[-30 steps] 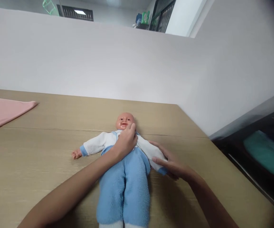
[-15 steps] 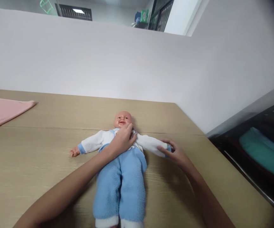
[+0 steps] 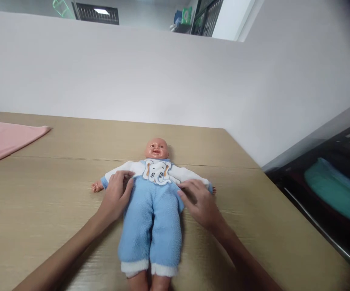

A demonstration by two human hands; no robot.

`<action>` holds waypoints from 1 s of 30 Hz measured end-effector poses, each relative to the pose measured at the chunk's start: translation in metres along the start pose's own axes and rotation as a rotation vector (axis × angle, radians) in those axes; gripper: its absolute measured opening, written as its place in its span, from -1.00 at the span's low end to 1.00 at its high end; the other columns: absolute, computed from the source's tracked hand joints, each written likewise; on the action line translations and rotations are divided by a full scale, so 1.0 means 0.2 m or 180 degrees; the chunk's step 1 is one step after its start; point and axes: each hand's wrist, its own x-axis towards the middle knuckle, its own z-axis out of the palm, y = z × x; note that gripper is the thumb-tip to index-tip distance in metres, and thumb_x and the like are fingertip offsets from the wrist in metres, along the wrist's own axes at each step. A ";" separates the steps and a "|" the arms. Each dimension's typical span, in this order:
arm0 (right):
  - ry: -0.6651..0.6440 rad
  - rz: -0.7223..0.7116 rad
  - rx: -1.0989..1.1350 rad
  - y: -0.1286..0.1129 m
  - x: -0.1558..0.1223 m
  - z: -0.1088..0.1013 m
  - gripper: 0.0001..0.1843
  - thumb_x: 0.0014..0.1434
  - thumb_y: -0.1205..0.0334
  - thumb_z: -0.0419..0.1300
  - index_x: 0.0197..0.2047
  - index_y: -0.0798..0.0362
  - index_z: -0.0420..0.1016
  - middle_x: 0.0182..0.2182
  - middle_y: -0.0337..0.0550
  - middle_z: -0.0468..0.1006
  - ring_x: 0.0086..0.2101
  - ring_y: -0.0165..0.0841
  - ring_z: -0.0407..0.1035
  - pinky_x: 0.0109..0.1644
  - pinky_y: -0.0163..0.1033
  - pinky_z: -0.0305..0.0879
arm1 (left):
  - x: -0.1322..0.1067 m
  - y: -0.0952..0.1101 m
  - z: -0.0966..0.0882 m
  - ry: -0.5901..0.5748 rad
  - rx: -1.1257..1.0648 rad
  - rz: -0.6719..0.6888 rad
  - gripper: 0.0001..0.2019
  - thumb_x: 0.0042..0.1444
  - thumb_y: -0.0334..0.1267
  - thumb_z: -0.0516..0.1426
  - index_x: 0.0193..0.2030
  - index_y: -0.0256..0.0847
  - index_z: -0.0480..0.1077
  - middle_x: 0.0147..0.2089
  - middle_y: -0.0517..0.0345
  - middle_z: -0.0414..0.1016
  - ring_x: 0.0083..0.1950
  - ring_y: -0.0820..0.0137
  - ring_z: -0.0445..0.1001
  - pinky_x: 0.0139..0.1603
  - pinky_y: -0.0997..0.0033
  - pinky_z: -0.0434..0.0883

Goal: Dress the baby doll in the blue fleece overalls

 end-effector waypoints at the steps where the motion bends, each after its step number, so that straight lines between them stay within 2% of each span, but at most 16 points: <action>1: -0.0091 0.0069 0.0210 -0.03 0.00 0.03 -0.77 0.50 -0.03 0.24 -0.01 -0.08 0.61 -0.09 -0.04 0.69 -0.04 -0.07 0.55 0.15 0.05 0.46 | -0.03 -0.04 -0.01 -0.0080 -0.0096 -0.0187 -0.69 0.56 0.03 0.05 0.13 -0.10 0.47 0.13 -0.04 0.63 0.18 0.03 0.53 0.29 -0.07 0.41; 3: -0.0197 0.0420 0.0779 -0.05 0.01 0.09 -0.71 0.44 -0.12 0.30 -0.08 -0.07 0.55 -0.18 -0.11 0.63 -0.15 -0.13 0.51 0.03 -0.03 0.48 | -0.07 -0.09 -0.02 -0.0240 -0.0338 -0.0445 -0.65 0.53 0.12 0.07 0.08 -0.10 0.48 0.08 0.00 0.63 0.14 0.04 0.53 0.26 -0.02 0.42; 5: -0.0281 0.0890 0.1573 -0.02 0.03 0.12 -0.60 0.36 -0.23 0.35 -0.19 -0.08 0.44 -0.28 -0.21 0.53 -0.25 -0.20 0.46 -0.09 -0.10 0.48 | -0.06 -0.11 -0.02 -0.0357 -0.0657 -0.0623 -0.62 0.50 0.18 0.09 -0.01 -0.09 0.46 -0.03 0.08 0.59 0.02 0.12 0.51 0.15 0.10 0.45; 7: -0.0333 0.1215 0.2237 0.03 0.06 0.15 -0.49 0.33 -0.35 0.31 -0.26 -0.12 0.28 -0.35 -0.28 0.43 -0.30 -0.24 0.41 -0.17 -0.14 0.47 | -0.03 -0.13 -0.01 -0.0392 -0.1007 -0.0806 -0.60 0.46 0.22 0.11 -0.11 -0.09 0.43 -0.13 0.14 0.54 -0.08 0.18 0.47 0.04 0.19 0.46; 9: -0.0332 0.1313 0.2473 0.07 0.07 0.15 -0.45 0.37 -0.41 0.22 -0.27 -0.14 0.18 -0.41 -0.33 0.35 -0.37 -0.27 0.37 -0.23 -0.16 0.44 | 0.00 -0.15 0.00 -0.0361 -0.1328 -0.0988 -0.58 0.43 0.26 0.14 -0.14 -0.08 0.43 -0.15 0.12 0.53 -0.08 0.18 0.48 0.05 0.21 0.48; 12: -0.0452 0.1214 0.2335 0.08 0.06 0.14 -0.47 0.36 -0.43 0.24 -0.20 -0.13 0.30 -0.39 -0.33 0.40 -0.37 -0.28 0.38 -0.23 -0.18 0.43 | 0.03 -0.17 0.01 -0.0362 -0.1567 -0.1105 -0.54 0.39 0.29 0.17 -0.08 -0.09 0.51 -0.04 0.03 0.61 0.06 0.09 0.54 0.19 0.16 0.48; 15: -0.0601 0.0988 0.2148 0.05 0.03 0.11 -0.47 0.32 -0.40 0.35 -0.16 -0.09 0.48 -0.28 -0.25 0.51 -0.23 -0.24 0.44 -0.05 -0.15 0.46 | 0.04 -0.16 0.00 -0.0458 -0.1523 -0.1014 -0.52 0.35 0.32 0.19 -0.11 -0.09 0.55 -0.01 0.00 0.64 0.12 0.04 0.53 0.27 0.12 0.47; 18: -0.0715 0.0794 0.2043 0.03 0.02 0.08 -0.47 0.36 -0.39 0.32 -0.27 -0.08 0.52 -0.31 -0.25 0.44 -0.23 -0.24 0.38 0.02 -0.13 0.44 | 0.03 -0.15 -0.02 -0.0507 -0.1534 -0.0908 -0.56 0.35 0.29 0.21 -0.14 -0.08 0.54 -0.03 0.04 0.64 0.13 0.05 0.52 0.32 0.10 0.45; 21: -0.0774 0.0745 0.2071 0.04 0.03 0.08 -0.38 0.26 -0.48 0.36 -0.39 -0.08 0.47 -0.36 -0.26 0.40 -0.29 -0.26 0.34 -0.05 -0.12 0.45 | 0.04 -0.15 -0.01 -0.0551 -0.1686 -0.0906 -0.59 0.39 0.23 0.19 -0.13 -0.09 0.52 -0.03 0.06 0.62 0.12 0.09 0.53 0.33 0.14 0.43; 23: -0.0659 0.0845 0.2155 0.06 0.03 0.12 -0.32 0.24 -0.57 0.29 -0.39 -0.10 0.41 -0.37 -0.25 0.42 -0.31 -0.24 0.36 -0.11 -0.11 0.48 | 0.04 -0.16 0.01 -0.0585 -0.1777 -0.0918 -0.60 0.42 0.20 0.16 -0.11 -0.10 0.50 -0.03 0.06 0.60 0.11 0.13 0.53 0.31 0.18 0.42; 27: -0.0162 0.1195 0.2209 0.08 0.05 0.20 -0.31 0.42 -0.60 -0.09 -0.29 -0.15 0.31 -0.35 -0.17 0.51 -0.26 -0.14 0.45 -0.13 -0.04 0.51 | 0.05 -0.16 0.02 -0.0451 -0.1655 -0.0860 -0.61 0.45 0.19 0.11 -0.12 -0.11 0.44 -0.08 0.09 0.57 0.04 0.16 0.51 0.20 0.22 0.45; 30: 0.0247 0.1331 0.1899 0.09 0.05 0.23 -0.34 0.42 -0.58 -0.05 -0.31 -0.16 0.28 -0.39 -0.18 0.51 -0.29 -0.13 0.45 -0.15 -0.04 0.50 | 0.05 -0.14 0.02 -0.0380 -0.1496 -0.0784 -0.61 0.43 0.19 0.12 -0.16 -0.10 0.42 -0.12 0.12 0.53 0.01 0.16 0.47 0.20 0.20 0.44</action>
